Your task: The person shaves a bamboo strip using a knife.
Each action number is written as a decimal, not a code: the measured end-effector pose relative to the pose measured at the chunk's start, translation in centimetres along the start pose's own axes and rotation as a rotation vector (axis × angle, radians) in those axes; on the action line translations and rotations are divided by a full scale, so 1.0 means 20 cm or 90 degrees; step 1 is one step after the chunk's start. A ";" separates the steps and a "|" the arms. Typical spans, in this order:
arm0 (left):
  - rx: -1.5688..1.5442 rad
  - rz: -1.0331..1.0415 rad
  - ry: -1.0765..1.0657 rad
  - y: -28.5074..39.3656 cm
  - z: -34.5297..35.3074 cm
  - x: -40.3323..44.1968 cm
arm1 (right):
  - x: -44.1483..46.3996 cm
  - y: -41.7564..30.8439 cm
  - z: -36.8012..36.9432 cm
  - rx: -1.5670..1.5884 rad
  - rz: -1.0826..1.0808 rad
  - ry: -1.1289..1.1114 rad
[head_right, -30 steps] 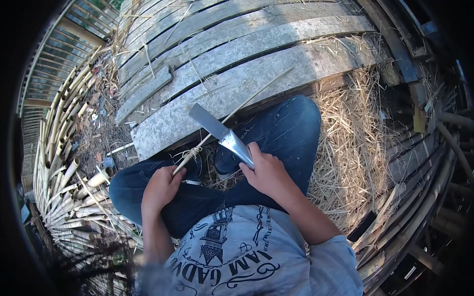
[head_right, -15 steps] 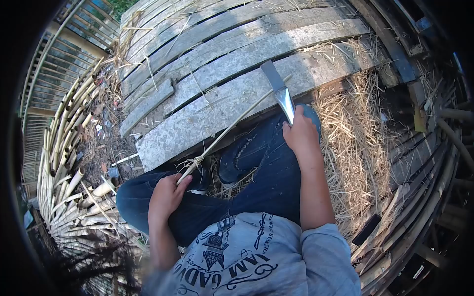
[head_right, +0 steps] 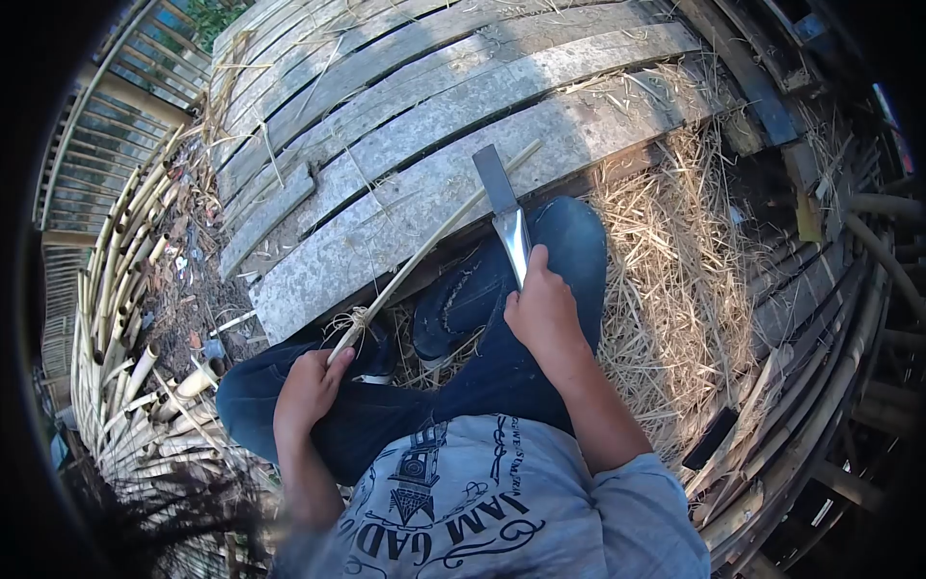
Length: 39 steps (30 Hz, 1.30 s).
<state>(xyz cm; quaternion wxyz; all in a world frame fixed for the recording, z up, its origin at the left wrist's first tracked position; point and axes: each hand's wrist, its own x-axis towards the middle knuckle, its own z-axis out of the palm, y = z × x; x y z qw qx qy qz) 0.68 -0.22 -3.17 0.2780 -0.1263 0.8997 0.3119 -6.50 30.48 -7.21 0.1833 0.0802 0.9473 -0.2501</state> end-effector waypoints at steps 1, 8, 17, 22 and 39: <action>-0.002 0.002 0.001 0.00 0.00 0.00 | -0.01 0.01 0.00 -0.001 -0.001 0.002; 0.012 0.012 0.001 -0.01 0.00 0.00 | -0.01 0.04 0.00 0.045 0.004 -0.037; 0.043 -0.048 -0.022 0.02 -0.02 0.01 | 0.10 0.11 -0.11 -0.006 -0.005 -0.086; 0.046 -0.061 -0.040 0.01 -0.01 0.02 | 0.18 0.15 -0.21 0.008 0.000 -0.064; 0.019 -0.055 -0.037 0.04 -0.02 0.02 | 0.20 0.16 -0.11 0.002 0.002 -0.033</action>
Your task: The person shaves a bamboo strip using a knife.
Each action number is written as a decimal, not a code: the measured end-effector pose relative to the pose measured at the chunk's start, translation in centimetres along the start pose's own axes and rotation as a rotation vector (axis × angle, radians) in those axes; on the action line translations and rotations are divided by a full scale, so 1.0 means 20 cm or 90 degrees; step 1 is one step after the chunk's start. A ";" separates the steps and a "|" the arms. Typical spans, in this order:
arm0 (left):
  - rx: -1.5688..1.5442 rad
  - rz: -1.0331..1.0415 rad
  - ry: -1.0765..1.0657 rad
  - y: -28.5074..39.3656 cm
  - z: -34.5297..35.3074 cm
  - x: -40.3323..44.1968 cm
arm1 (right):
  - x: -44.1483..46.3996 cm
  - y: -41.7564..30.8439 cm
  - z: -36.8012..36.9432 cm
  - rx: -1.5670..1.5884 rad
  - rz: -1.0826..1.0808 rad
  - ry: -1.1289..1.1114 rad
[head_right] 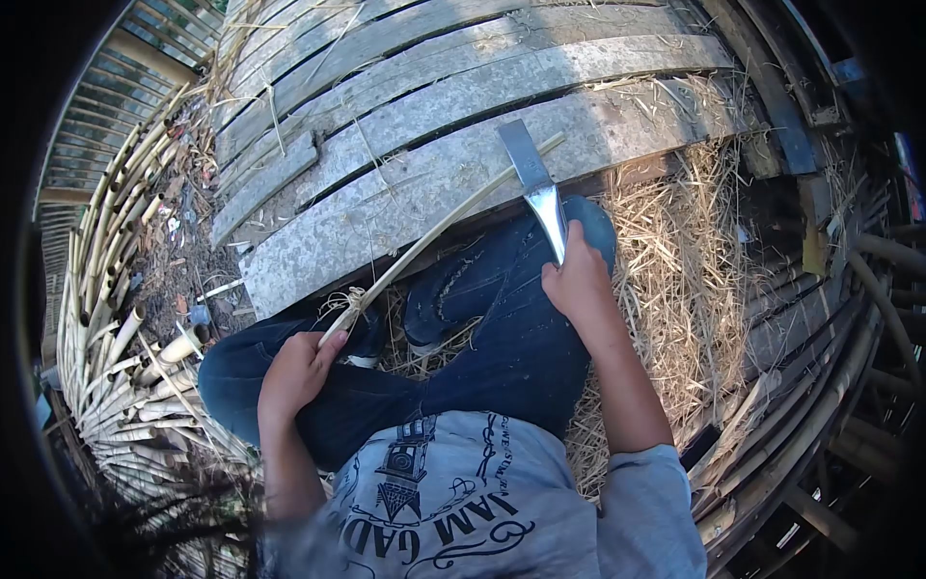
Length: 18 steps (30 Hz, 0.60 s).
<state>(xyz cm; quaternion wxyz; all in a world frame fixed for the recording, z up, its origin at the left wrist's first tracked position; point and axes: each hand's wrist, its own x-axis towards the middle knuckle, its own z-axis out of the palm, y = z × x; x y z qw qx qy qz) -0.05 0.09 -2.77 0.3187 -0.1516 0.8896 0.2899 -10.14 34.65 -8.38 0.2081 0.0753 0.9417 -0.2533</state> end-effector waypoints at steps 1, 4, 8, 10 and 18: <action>-0.007 -0.004 0.005 0.00 0.00 0.00 | -0.03 -0.04 0.04 0.004 0.011 0.011; 0.018 -0.021 -0.001 -0.02 -0.01 0.00 | -0.14 -0.13 0.07 0.000 -0.056 -0.103; 0.026 -0.014 0.003 -0.01 0.01 0.00 | -0.03 -0.04 0.04 0.046 -0.039 0.029; 0.022 -0.018 0.013 -0.02 0.00 0.00 | -0.08 -0.09 0.09 0.021 -0.039 -0.007; 0.041 -0.017 0.017 -0.01 0.00 -0.03 | -0.09 -0.07 0.07 0.006 -0.100 -0.002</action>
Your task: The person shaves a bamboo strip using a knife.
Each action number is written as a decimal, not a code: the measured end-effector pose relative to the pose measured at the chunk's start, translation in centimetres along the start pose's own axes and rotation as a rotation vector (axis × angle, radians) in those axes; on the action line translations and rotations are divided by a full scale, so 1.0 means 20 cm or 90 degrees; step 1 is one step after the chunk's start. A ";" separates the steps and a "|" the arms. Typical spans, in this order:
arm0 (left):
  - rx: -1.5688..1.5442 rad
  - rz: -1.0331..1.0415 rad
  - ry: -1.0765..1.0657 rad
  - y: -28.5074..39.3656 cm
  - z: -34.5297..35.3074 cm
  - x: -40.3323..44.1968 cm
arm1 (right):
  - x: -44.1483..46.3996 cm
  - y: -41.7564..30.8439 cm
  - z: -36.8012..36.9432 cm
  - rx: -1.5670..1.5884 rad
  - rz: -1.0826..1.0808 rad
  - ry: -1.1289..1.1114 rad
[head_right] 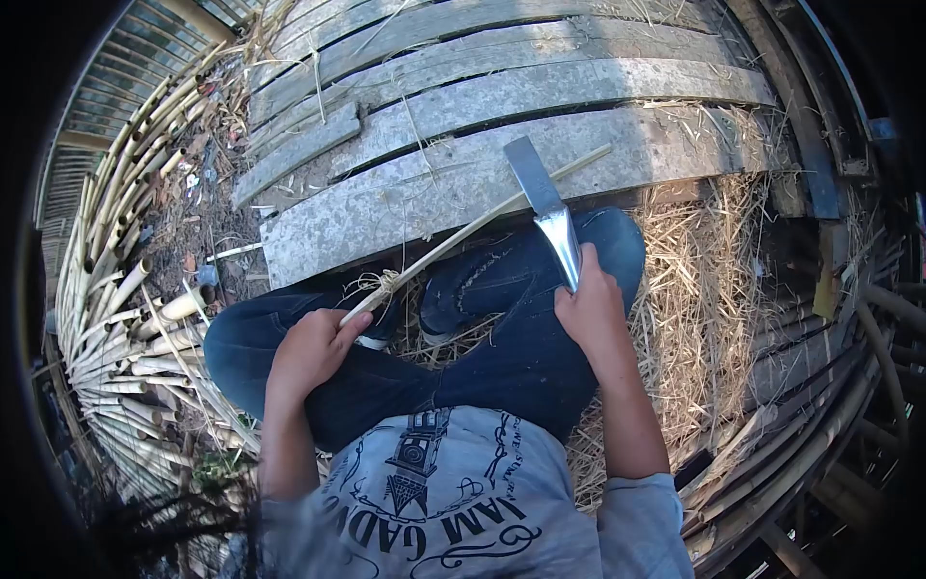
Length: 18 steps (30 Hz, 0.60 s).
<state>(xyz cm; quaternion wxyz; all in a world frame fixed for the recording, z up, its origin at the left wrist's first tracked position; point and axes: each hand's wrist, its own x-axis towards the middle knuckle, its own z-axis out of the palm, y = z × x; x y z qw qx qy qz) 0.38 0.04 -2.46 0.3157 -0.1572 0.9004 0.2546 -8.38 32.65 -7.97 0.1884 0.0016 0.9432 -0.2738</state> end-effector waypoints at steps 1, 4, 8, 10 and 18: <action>-0.001 -0.010 0.001 -0.01 0.00 0.00 | 0.03 0.03 -0.01 0.028 0.060 0.035; 0.012 0.001 0.007 -0.01 0.00 0.02 | -0.01 -0.06 0.07 -0.008 0.058 0.009; -0.007 -0.003 -0.016 -0.01 0.00 0.01 | -0.23 -0.22 0.13 0.029 0.013 -0.106; -0.015 0.007 -0.016 -0.01 0.00 0.01 | -0.17 -0.14 0.09 0.021 0.008 -0.078; -0.033 0.020 -0.010 -0.03 0.01 0.03 | -0.28 -0.24 0.21 0.091 -0.004 -0.127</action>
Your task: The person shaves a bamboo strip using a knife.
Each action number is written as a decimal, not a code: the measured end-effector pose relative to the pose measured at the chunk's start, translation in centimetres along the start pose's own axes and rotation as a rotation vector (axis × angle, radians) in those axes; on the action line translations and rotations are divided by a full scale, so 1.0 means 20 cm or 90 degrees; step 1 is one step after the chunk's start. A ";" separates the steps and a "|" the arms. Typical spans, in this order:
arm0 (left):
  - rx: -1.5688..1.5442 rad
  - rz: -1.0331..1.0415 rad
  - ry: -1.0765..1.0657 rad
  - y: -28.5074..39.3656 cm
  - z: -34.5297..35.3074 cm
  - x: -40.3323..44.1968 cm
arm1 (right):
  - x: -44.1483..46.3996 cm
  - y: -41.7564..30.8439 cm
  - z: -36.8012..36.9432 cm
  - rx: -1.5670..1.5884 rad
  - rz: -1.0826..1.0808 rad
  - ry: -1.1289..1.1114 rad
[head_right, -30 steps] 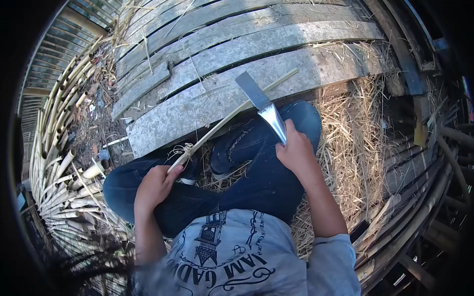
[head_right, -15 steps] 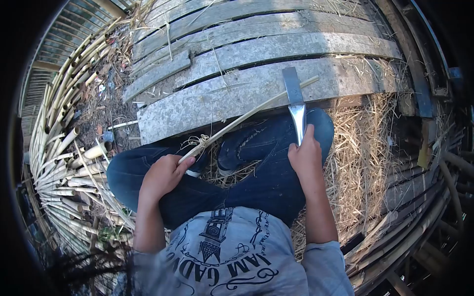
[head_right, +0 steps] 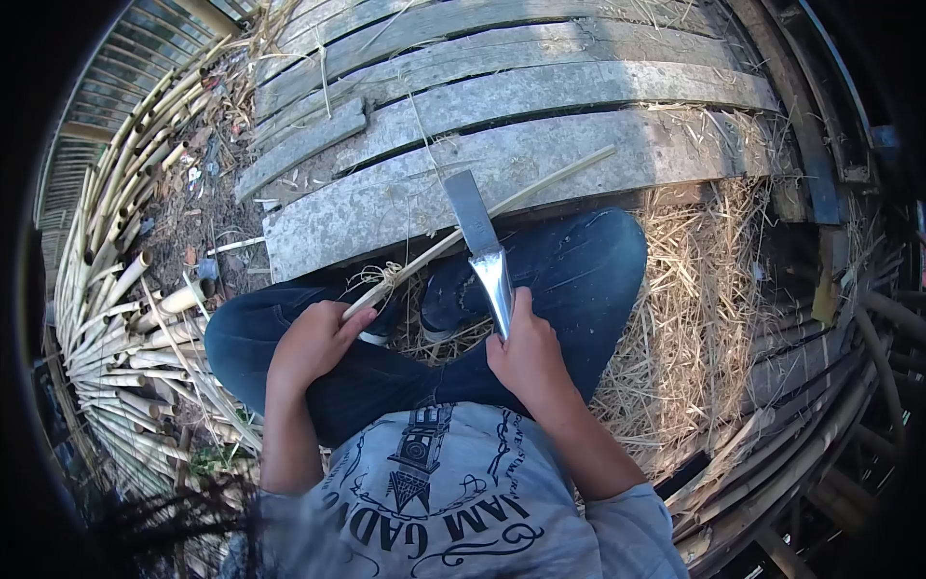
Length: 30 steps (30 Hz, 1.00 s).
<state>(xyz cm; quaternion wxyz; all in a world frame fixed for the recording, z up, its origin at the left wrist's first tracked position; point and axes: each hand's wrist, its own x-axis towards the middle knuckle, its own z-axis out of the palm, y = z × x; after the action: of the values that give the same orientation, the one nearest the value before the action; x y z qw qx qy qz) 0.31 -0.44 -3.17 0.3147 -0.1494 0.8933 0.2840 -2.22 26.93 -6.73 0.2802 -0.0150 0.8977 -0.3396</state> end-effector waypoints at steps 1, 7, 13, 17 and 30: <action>0.002 0.001 -0.002 0.00 0.00 0.00 | 0.01 0.02 -0.03 0.001 0.003 0.001; 0.025 0.032 0.028 -0.01 0.02 -0.01 | 0.12 0.08 -0.13 -0.047 0.095 0.155; 0.019 0.013 0.003 0.00 0.02 -0.01 | 0.00 -0.03 -0.06 -0.017 0.012 -0.002; 0.030 0.014 0.020 0.00 0.00 -0.02 | 0.10 0.07 -0.12 0.009 0.077 0.129; 0.025 0.011 0.015 0.03 0.00 -0.01 | 0.00 -0.02 0.01 -0.008 0.016 0.055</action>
<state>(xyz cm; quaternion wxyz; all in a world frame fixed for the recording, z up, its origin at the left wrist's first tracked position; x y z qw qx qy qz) 0.33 0.09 -2.81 0.3042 -0.1391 0.9037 0.2672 -2.12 26.54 -6.67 0.2451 0.0089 0.9113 -0.3306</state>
